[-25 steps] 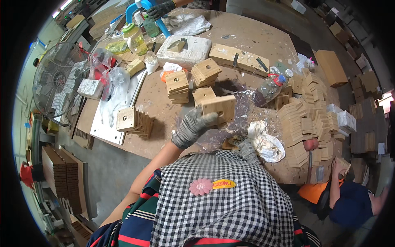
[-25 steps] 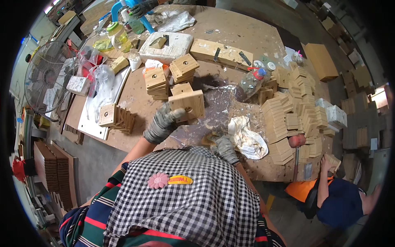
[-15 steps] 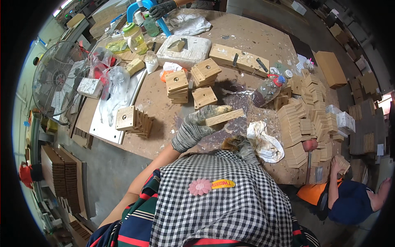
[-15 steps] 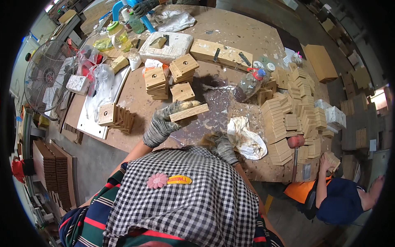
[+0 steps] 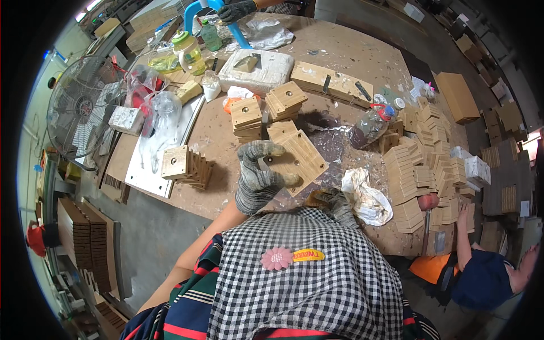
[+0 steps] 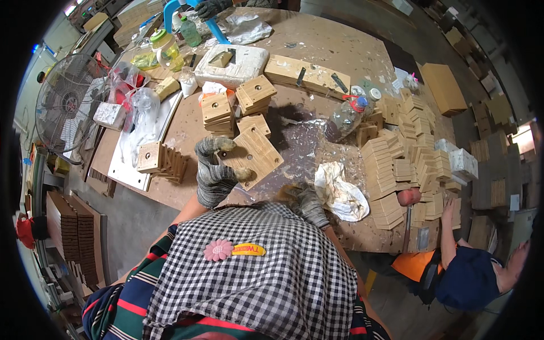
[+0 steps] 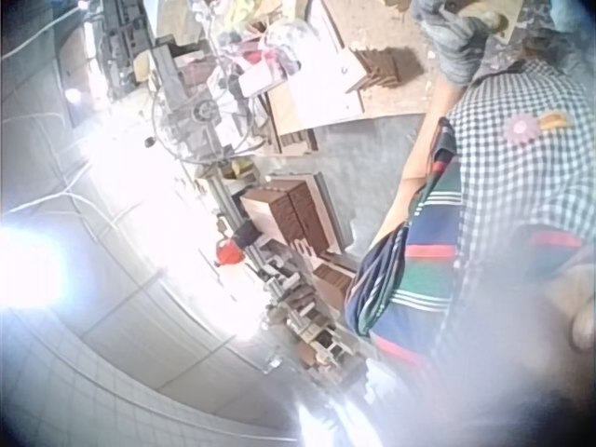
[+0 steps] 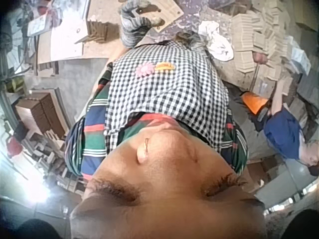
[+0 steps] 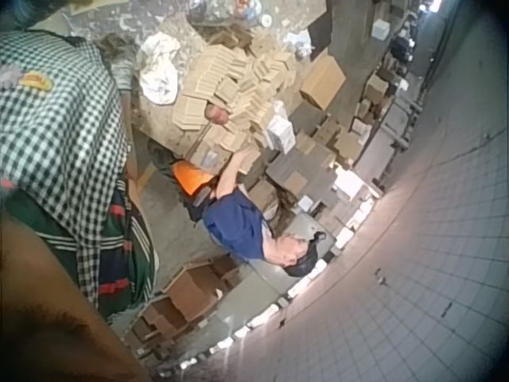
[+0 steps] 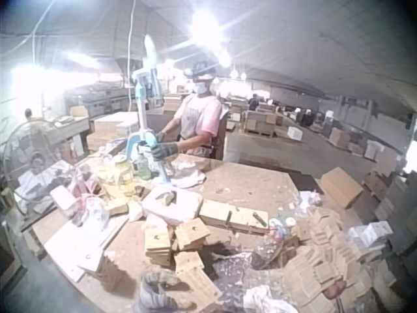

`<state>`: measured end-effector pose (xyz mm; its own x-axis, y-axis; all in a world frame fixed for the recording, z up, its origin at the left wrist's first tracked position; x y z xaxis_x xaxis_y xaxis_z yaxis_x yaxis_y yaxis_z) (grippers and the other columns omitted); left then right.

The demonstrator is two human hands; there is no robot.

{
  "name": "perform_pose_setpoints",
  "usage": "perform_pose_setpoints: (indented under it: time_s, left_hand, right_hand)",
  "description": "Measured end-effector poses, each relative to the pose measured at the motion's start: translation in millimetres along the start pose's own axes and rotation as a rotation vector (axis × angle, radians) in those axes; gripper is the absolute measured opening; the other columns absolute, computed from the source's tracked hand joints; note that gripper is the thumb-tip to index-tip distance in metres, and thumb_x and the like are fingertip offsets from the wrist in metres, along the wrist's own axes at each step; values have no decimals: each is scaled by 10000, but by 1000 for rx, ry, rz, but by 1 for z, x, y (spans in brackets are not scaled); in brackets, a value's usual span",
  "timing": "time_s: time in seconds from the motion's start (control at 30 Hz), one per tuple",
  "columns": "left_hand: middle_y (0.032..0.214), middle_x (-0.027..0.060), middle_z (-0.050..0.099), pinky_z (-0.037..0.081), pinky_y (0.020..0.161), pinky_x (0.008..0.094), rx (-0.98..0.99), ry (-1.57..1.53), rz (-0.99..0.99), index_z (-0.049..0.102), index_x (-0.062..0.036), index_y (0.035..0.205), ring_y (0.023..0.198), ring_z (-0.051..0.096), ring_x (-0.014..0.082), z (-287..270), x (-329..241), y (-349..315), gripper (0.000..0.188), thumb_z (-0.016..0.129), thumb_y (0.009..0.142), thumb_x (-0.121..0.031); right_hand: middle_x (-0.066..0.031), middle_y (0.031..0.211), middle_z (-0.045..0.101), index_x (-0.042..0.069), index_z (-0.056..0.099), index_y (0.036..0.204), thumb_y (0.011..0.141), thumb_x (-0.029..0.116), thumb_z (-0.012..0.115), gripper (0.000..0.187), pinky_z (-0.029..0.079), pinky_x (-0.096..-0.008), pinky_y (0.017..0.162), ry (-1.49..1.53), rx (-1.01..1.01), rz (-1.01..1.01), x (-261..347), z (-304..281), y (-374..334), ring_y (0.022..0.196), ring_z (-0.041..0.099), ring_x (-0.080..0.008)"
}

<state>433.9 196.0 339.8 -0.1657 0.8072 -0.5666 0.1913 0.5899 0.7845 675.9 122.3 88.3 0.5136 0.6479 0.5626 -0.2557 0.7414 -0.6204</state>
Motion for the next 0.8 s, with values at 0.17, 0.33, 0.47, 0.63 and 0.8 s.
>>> perform_pose_setpoints:
  time_s: [0.17,0.33,0.47,0.63,0.8]
  left_hand:
    - [1019,29,585,400,836,389,-45,166,30,660,-237,709,962,535,250,0,5,-14,271,847,516,-274]
    - [947,22,601,424,770,379,-27,271,28,680,-231,768,886,556,235,-16,12,-22,267,842,555,-231]
    - [894,45,643,475,717,312,-60,44,-627,668,-107,947,815,584,156,-28,50,-52,352,822,649,-217]
    - [942,65,655,558,666,323,-248,-125,-956,598,-35,1056,797,638,172,-56,110,-161,327,697,830,-248]
    - [824,50,634,528,484,289,-734,-653,-1602,538,-114,1094,668,650,193,-72,107,-196,259,627,882,-231]
  right_hand:
    - [-65,1294,526,40,462,1274,887,155,503,406,363,-299,1029,-795,-40,-339,-2,-21,3,1144,510,-221]
    - [-90,1248,550,52,585,1167,792,194,630,404,388,-327,1011,-784,-74,-295,30,38,-33,1132,518,-239]
    - [-81,1214,560,5,555,1190,778,66,651,427,427,-304,961,-1669,-137,-842,43,32,-45,1112,527,-210]
    - [-82,1210,560,5,558,1188,778,63,653,424,428,-300,957,-1572,-40,-822,31,43,-20,1109,528,-207]
    - [-84,1206,561,5,561,1184,778,59,656,420,430,-294,952,-1468,-2,-773,22,46,-15,1105,529,-205]
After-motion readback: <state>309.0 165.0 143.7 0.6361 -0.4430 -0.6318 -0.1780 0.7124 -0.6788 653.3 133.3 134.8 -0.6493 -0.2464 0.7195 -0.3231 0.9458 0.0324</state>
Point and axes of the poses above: each hand's wrist, its own y-axis towards the middle knuckle, its own z-axis out of the palm, x = y × z, the point moved 5 cm from there along y, towards the middle knuckle
